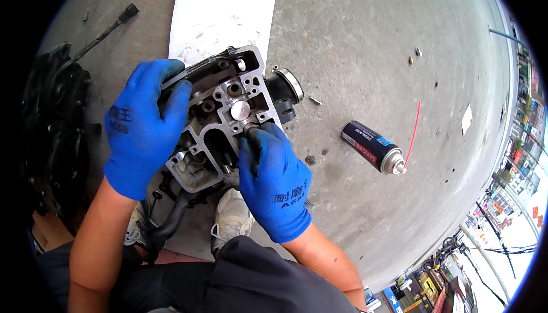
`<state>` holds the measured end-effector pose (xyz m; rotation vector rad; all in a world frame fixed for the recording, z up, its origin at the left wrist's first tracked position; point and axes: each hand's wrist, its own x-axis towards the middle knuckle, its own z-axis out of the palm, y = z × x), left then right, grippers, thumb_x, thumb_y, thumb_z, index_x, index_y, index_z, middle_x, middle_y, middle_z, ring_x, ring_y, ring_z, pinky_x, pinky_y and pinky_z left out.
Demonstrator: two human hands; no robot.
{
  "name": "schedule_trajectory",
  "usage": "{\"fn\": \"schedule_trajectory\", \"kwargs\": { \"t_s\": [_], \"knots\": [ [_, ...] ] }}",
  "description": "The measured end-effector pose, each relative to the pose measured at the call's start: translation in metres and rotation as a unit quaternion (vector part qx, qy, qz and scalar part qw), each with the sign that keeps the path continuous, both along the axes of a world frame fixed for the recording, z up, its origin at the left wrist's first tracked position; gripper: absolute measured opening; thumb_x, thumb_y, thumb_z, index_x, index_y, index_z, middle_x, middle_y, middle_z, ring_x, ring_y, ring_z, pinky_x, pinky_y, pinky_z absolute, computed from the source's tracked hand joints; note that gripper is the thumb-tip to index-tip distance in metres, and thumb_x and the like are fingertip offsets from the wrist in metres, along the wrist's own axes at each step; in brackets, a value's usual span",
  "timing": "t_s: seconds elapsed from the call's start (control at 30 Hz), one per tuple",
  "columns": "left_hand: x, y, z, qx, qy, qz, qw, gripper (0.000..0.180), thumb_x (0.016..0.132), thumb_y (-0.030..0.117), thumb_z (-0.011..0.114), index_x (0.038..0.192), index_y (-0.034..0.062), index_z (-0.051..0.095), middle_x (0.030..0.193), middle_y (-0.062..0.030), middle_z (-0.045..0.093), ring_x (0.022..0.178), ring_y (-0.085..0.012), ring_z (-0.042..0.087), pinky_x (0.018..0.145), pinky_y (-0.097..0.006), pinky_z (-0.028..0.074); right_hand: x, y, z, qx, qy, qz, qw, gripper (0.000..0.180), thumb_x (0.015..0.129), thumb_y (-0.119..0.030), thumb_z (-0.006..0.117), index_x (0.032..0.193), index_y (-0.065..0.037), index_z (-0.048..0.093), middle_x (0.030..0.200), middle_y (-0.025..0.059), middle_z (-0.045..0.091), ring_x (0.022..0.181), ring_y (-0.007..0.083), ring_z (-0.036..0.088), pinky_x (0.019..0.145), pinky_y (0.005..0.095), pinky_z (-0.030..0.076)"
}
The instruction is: The person removes small components from a cylinder head, sprays the interior with a can, and then handles a gasket. The person places the cylinder head into a cardboard box and then picks up and manipulates a gasket.
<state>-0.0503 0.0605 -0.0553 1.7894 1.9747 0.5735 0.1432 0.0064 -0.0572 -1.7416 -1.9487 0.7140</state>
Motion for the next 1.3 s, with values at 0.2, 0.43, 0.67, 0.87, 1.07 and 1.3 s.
{"fn": "schedule_trajectory", "kwargs": {
  "t_s": [0.2,0.43,0.67,0.87,1.07,1.3],
  "knots": [
    [0.003,0.004,-0.006,0.031,0.007,-0.014,0.999,0.021,0.089,0.022,0.064,0.106,0.0090,0.063,0.096,-0.0096,0.066,0.074,-0.0268,0.070,0.064,-0.036,0.056,0.000,0.001,-0.002,0.023,0.003,-0.025,0.999,0.025,0.083,-0.004,0.074,0.102,-0.003,0.058,0.105,0.0143,0.068,0.070,0.0295,0.067,0.059,0.0332,0.052],
    [-0.017,-0.007,-0.006,0.016,0.008,-0.016,1.000,0.017,0.089,0.023,0.064,0.100,0.0091,0.062,0.093,-0.0109,0.064,0.071,-0.0284,0.069,0.061,-0.037,0.055,-0.021,-0.009,-0.005,0.023,-0.001,-0.035,0.999,0.020,0.084,-0.005,0.074,0.097,-0.004,0.058,0.102,0.0141,0.069,0.061,0.0270,0.065,0.053,0.0309,0.050],
    [-0.022,-0.012,-0.011,0.016,0.024,-0.019,0.999,0.016,0.089,0.023,0.063,0.099,0.0099,0.061,0.093,-0.0106,0.063,0.071,-0.0291,0.068,0.059,-0.038,0.055,-0.023,-0.010,-0.007,0.016,-0.042,0.003,0.999,0.019,0.084,-0.005,0.074,0.095,-0.004,0.058,0.103,0.0153,0.069,0.059,0.0274,0.065,0.052,0.0330,0.050],
    [-0.016,-0.012,0.006,0.016,0.028,-0.012,0.999,0.017,0.090,0.023,0.063,0.099,0.0090,0.062,0.093,-0.0108,0.064,0.070,-0.0273,0.069,0.060,-0.037,0.055,-0.020,-0.008,0.010,-0.020,-0.020,-0.011,1.000,0.017,0.083,-0.006,0.072,0.095,-0.005,0.060,0.105,0.0186,0.068,0.066,0.0316,0.067,0.055,0.0360,0.052],
    [-0.031,0.001,0.041,-0.130,-0.286,0.073,0.947,0.024,0.092,0.023,0.065,0.109,0.0057,0.065,0.097,-0.0053,0.065,0.074,-0.0154,0.062,0.068,-0.031,0.053,-0.012,-0.010,0.003,0.031,-0.007,-0.007,0.999,0.019,0.085,-0.010,0.073,0.097,-0.007,0.059,0.108,0.0159,0.069,0.068,0.0322,0.068,0.056,0.0372,0.052],
    [-0.054,-0.015,0.096,-0.313,-0.607,0.076,0.727,0.032,0.090,0.003,0.059,0.120,-0.0063,0.060,0.110,-0.0138,0.066,0.103,-0.0198,0.066,0.094,-0.034,0.053,-0.004,-0.007,0.025,0.025,0.014,-0.005,1.000,0.017,0.087,-0.010,0.071,0.101,-0.006,0.063,0.110,0.0143,0.069,0.080,0.0337,0.070,0.065,0.0367,0.055]
  ]
}}
